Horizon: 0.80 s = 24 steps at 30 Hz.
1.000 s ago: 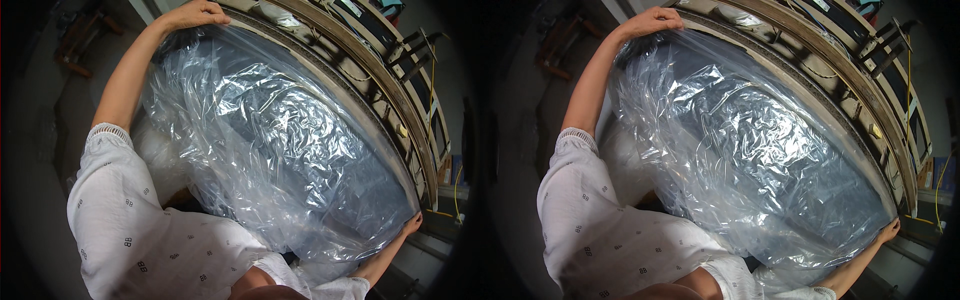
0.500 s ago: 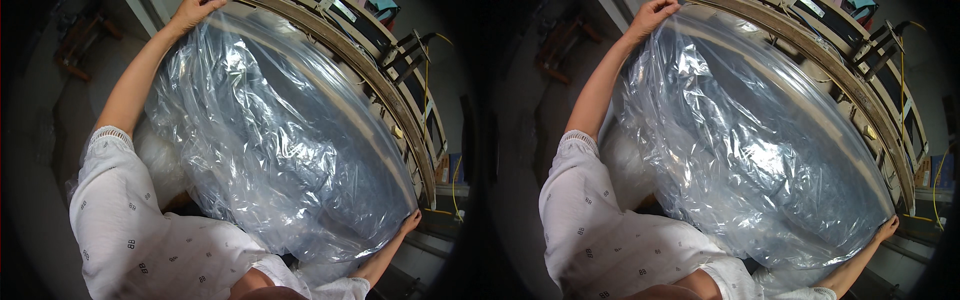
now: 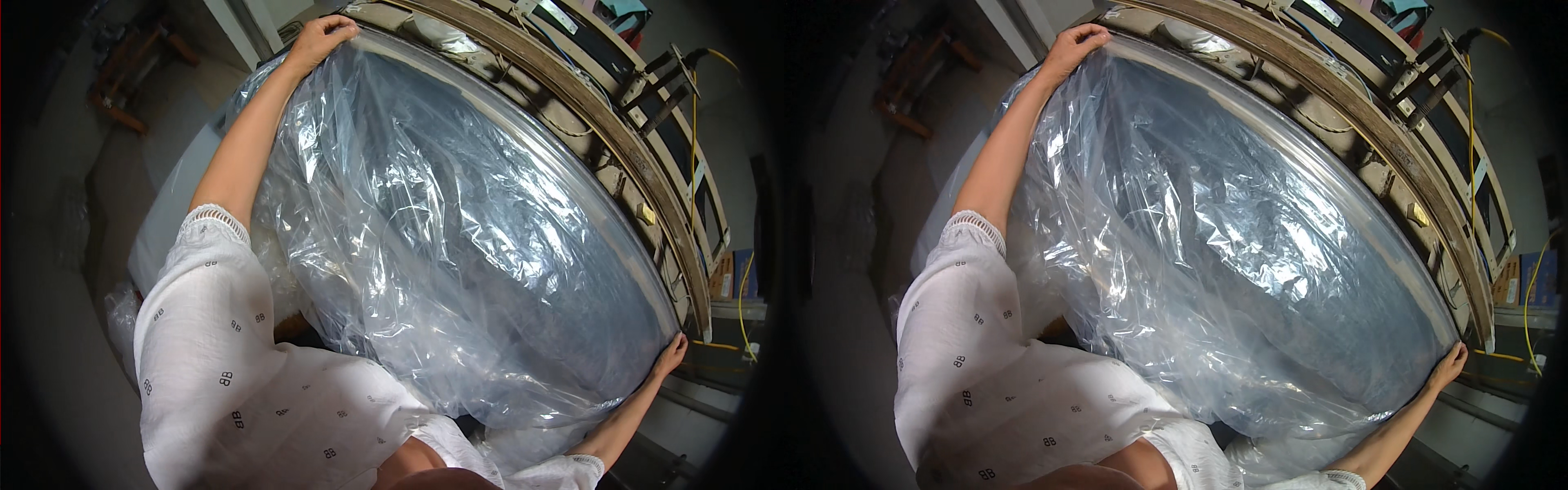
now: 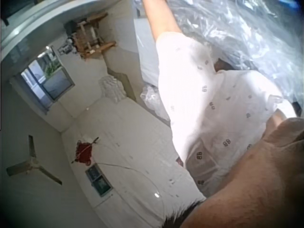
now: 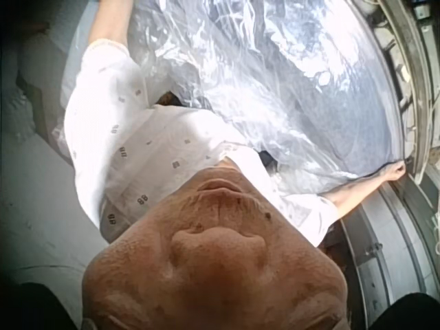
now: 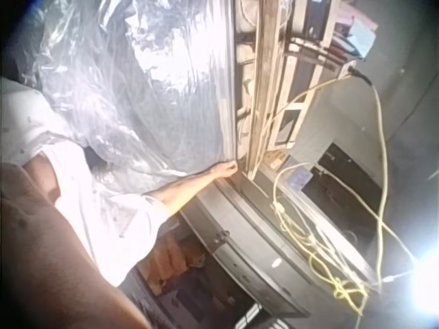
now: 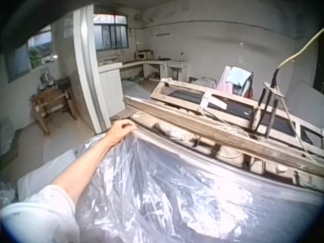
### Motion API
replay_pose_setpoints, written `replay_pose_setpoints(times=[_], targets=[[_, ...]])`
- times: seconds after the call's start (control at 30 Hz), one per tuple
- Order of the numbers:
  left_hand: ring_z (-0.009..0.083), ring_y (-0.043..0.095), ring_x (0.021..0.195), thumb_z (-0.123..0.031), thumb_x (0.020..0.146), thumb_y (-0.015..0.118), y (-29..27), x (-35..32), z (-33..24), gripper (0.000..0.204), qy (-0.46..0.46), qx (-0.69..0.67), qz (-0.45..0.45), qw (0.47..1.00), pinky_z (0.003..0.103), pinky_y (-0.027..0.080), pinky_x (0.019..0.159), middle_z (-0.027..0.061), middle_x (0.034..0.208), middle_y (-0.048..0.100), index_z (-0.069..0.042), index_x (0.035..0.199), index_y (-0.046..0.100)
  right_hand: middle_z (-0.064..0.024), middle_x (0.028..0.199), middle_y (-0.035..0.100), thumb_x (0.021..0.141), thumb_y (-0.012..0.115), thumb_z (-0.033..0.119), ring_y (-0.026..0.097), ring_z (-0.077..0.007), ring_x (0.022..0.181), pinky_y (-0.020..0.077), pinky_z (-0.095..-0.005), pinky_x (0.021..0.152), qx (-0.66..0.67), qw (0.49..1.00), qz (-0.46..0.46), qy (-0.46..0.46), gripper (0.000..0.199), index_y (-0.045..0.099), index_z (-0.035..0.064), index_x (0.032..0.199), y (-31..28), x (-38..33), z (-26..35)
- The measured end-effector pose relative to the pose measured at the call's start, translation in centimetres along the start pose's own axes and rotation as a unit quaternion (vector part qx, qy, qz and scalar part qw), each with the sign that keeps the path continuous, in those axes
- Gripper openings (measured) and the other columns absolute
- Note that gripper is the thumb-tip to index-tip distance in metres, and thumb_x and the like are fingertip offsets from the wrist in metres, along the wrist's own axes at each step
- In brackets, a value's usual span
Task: Wrapping a large foam industrial part in a protective plastic sheet and securing the edges.
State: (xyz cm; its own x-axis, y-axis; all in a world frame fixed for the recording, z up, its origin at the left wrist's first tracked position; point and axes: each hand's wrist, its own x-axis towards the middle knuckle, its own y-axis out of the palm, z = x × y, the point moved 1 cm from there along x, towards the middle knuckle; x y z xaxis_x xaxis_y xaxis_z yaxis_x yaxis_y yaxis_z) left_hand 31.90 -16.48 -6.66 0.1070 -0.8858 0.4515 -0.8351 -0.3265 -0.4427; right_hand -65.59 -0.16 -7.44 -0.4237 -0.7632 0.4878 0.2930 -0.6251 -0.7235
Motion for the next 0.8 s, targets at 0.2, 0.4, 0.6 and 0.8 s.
replay_pose_setpoints(times=[0.2,0.4,0.6,0.8], targets=[[0.0068,0.057,0.08,-0.027,0.081,0.067,0.7,1.4,0.7,0.029,-0.051,-0.025,-0.028,0.998,0.022,0.044,0.075,-0.0008,0.088,0.065,-0.004,0.098,0.067,-0.0098,0.095,0.059,0.091,0.054,0.036,0.051,-0.018,0.087,0.04,-0.0288,0.083,0.023,0.999,-0.002,0.03,0.041,0.056,-0.0037,0.102,0.2,0.2,-0.1],[0.0073,0.057,0.077,-0.027,0.076,0.069,1.5,2.2,1.5,0.027,-0.044,0.033,-0.068,0.996,0.022,0.045,0.071,-0.0012,0.085,0.065,-0.006,0.095,0.068,-0.0089,0.094,0.058,0.09,0.056,0.036,0.05,-0.0172,0.086,0.0397,-0.0282,0.082,0.028,0.999,0.0,0.04,0.041,0.057,-0.0031,0.1,0.5,0.0,1.0],[0.0091,0.052,0.068,-0.03,0.068,0.072,2.2,3.1,1.7,0.032,-0.071,0.127,-0.135,0.98,0.024,0.043,0.063,-0.0011,0.072,0.056,-0.004,0.083,0.062,-0.0092,0.091,0.05,0.086,0.06,0.039,0.046,-0.0196,0.086,0.0382,-0.0294,0.082,-0.011,0.997,-0.038,0.062,0.045,0.052,-0.0039,0.096,-0.4,0.9,-0.8],[0.0129,0.053,0.07,-0.028,0.071,0.068,1.3,3.3,3.7,0.03,-0.067,0.075,-0.2,0.975,0.026,0.043,0.064,0.0022,0.076,0.057,-0.003,0.086,0.06,-0.0129,0.099,0.044,0.083,0.061,0.041,0.042,-0.0239,0.092,0.0357,-0.0337,0.086,-0.065,0.992,-0.053,0.093,0.05,0.049,-0.0048,0.097,-0.5,0.7,0.3]])
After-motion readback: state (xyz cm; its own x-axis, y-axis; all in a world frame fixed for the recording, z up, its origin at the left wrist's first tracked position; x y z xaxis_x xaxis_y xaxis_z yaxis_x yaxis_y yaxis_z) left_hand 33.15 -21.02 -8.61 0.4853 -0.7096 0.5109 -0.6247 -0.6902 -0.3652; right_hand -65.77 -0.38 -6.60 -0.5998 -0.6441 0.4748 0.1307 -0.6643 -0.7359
